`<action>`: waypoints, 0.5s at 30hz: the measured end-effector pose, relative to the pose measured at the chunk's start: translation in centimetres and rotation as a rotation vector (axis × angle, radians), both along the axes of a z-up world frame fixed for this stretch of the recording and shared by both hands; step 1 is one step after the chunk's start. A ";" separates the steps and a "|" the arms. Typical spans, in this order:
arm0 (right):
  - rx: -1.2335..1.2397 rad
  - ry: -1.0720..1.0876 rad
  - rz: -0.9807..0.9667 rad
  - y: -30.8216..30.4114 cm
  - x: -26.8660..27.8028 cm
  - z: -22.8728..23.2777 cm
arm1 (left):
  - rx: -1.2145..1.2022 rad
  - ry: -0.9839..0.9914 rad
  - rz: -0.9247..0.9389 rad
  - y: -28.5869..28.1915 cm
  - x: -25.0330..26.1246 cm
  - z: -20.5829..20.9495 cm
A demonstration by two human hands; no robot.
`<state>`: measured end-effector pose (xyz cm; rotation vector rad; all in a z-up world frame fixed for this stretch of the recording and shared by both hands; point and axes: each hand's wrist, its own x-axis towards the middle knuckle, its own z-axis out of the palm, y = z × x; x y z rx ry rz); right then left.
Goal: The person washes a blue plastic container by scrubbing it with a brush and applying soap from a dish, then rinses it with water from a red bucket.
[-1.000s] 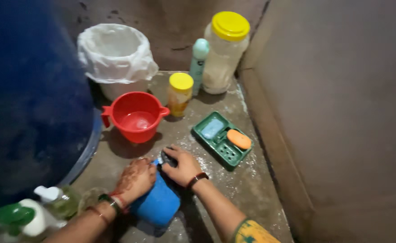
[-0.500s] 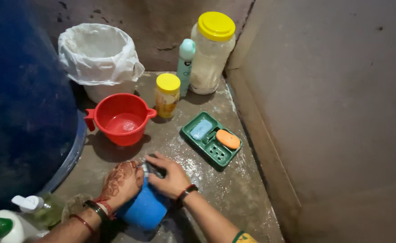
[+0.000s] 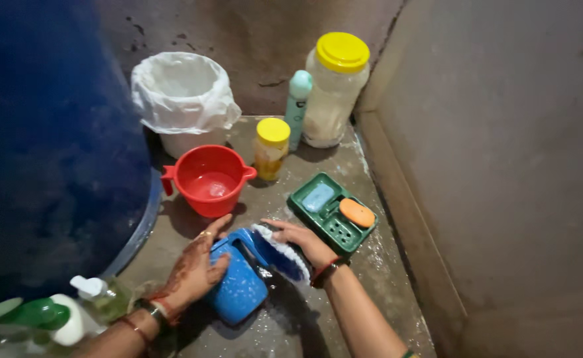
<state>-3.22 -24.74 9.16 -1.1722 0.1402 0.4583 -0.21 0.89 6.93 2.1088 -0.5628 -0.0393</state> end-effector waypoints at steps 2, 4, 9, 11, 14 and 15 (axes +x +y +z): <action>-0.088 -0.136 -0.031 1.3 -0.8 0.9 | 0.052 0.006 0.028 -0.5 0.3 0.3; 0.032 -0.088 -0.069 2.1 -1.9 1.4 | 0.056 -0.021 0.014 -0.5 0.7 0.7; -0.007 -0.198 -0.174 4.0 -2.4 -0.2 | 0.320 -0.029 -0.051 -0.2 0.4 0.9; -0.108 -0.237 -0.247 5.1 -2.6 -1.1 | 0.305 -0.096 -0.096 0.0 1.0 0.8; -0.238 -0.305 -0.326 6.4 -3.5 -1.6 | 0.347 0.054 -0.107 0.6 1.9 0.4; -0.364 -0.402 -0.347 7.0 -4.1 -1.7 | 0.371 0.147 -0.100 0.8 2.1 0.0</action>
